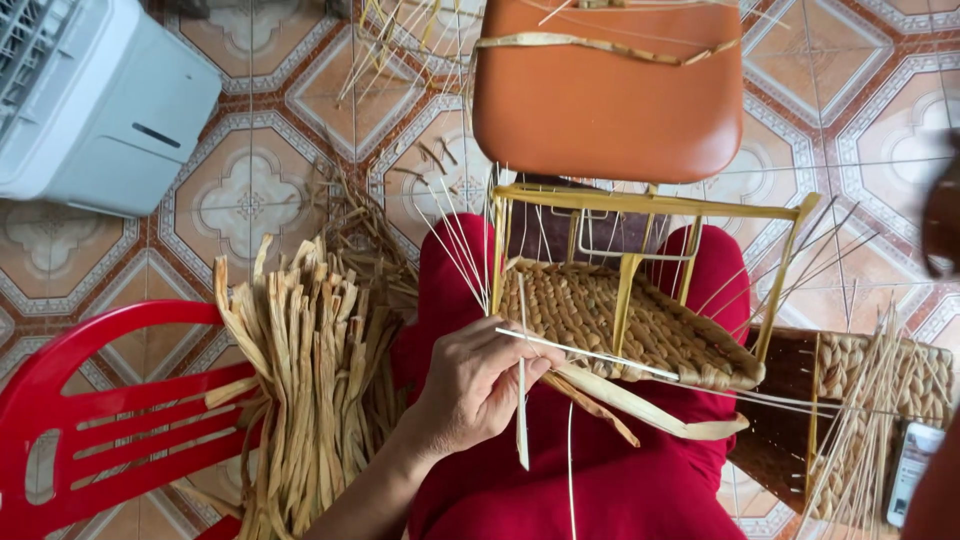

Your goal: The recorder is weaving a basket or container using dried plant fibers on a yellow metal frame.

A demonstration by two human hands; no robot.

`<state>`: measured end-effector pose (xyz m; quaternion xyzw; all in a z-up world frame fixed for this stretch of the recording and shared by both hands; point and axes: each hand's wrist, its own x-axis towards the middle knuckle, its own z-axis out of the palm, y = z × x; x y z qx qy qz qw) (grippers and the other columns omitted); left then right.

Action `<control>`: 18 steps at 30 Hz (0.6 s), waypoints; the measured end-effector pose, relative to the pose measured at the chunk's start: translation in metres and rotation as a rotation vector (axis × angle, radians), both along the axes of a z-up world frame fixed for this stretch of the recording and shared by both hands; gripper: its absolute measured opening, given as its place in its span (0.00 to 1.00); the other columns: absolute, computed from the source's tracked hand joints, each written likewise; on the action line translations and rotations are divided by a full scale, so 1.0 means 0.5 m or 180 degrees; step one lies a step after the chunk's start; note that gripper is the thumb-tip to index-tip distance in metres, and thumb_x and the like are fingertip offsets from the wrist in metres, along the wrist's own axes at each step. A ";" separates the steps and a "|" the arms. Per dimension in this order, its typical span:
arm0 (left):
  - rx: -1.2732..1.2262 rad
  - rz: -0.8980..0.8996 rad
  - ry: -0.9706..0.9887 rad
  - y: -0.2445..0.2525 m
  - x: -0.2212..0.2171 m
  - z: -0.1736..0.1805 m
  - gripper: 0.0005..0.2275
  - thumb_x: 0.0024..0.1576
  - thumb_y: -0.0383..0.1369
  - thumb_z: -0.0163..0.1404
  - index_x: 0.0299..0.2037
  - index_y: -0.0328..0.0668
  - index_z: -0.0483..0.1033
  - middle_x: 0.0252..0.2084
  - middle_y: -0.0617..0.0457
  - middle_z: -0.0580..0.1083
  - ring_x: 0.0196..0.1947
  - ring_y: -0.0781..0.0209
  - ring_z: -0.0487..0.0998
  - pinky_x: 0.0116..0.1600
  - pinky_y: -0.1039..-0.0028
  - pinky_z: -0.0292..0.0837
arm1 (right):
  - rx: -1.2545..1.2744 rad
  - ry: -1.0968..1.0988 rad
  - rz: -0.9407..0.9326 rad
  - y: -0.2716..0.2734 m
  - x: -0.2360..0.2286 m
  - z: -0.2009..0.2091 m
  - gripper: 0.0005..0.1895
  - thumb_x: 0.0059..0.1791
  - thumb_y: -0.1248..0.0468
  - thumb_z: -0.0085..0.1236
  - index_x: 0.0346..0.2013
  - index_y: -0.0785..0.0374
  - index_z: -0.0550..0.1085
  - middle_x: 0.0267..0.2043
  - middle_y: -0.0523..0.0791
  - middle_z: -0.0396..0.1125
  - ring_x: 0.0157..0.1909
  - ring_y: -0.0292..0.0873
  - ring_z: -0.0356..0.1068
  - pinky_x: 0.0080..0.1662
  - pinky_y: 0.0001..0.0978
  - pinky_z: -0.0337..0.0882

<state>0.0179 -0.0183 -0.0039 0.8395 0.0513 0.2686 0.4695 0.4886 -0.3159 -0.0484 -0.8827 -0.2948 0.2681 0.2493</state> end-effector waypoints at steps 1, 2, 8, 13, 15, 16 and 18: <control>0.0038 0.0081 0.0084 0.000 0.001 -0.007 0.01 0.62 0.26 0.56 0.41 0.42 0.80 0.32 0.56 0.79 0.29 0.67 0.76 0.33 0.75 0.71 | 0.0148 -0.0019 -0.0064 0.056 -0.004 -0.025 0.31 0.50 0.55 0.65 0.69 0.53 0.72 0.49 0.48 0.76 0.42 0.43 0.77 0.40 0.38 0.75; 0.0047 0.0081 0.0089 -0.004 0.002 -0.024 0.01 0.62 0.26 0.56 0.41 0.42 0.80 0.32 0.56 0.79 0.29 0.67 0.76 0.33 0.75 0.71 | 0.0280 -0.0018 -0.0125 0.108 -0.011 -0.060 0.30 0.51 0.56 0.64 0.69 0.54 0.72 0.49 0.49 0.76 0.42 0.44 0.76 0.39 0.39 0.75; -0.0680 0.0557 0.0149 -0.022 -0.021 -0.070 0.10 0.61 0.31 0.55 0.48 0.34 0.75 0.45 0.50 0.82 0.19 0.73 0.69 0.21 0.84 0.69 | 0.0346 -0.1268 0.0652 0.340 -0.027 -0.248 0.26 0.54 0.61 0.65 0.66 0.63 0.73 0.47 0.53 0.76 0.40 0.48 0.76 0.41 0.38 0.77; 0.0104 0.1290 -0.0527 -0.046 -0.046 -0.080 0.07 0.66 0.38 0.55 0.45 0.45 0.76 0.37 0.59 0.76 0.28 0.74 0.71 0.28 0.85 0.70 | -0.0247 -0.1708 0.0645 0.420 -0.063 -0.235 0.22 0.55 0.62 0.61 0.65 0.57 0.72 0.49 0.55 0.71 0.42 0.52 0.75 0.37 0.43 0.79; 0.0344 0.1315 -0.0329 -0.062 -0.031 -0.069 0.10 0.64 0.39 0.57 0.47 0.43 0.77 0.37 0.59 0.74 0.30 0.73 0.72 0.30 0.84 0.72 | -0.0187 -0.1893 0.1009 0.406 -0.039 -0.246 0.20 0.58 0.59 0.59 0.64 0.57 0.71 0.47 0.53 0.73 0.45 0.51 0.75 0.40 0.44 0.78; 0.0602 0.1314 -0.0165 -0.065 -0.019 -0.064 0.13 0.61 0.39 0.59 0.50 0.41 0.78 0.36 0.59 0.73 0.32 0.72 0.73 0.31 0.84 0.74 | -0.0110 -0.2109 0.1343 0.402 -0.021 -0.246 0.19 0.60 0.56 0.58 0.64 0.57 0.70 0.45 0.50 0.74 0.47 0.50 0.74 0.43 0.44 0.78; 0.0644 0.1370 -0.0159 -0.063 -0.004 -0.026 0.11 0.60 0.37 0.60 0.48 0.42 0.80 0.35 0.58 0.71 0.32 0.70 0.73 0.32 0.83 0.75 | 0.0143 -0.1912 0.1029 0.343 0.029 -0.212 0.22 0.59 0.57 0.59 0.67 0.55 0.72 0.49 0.52 0.73 0.44 0.50 0.74 0.45 0.45 0.76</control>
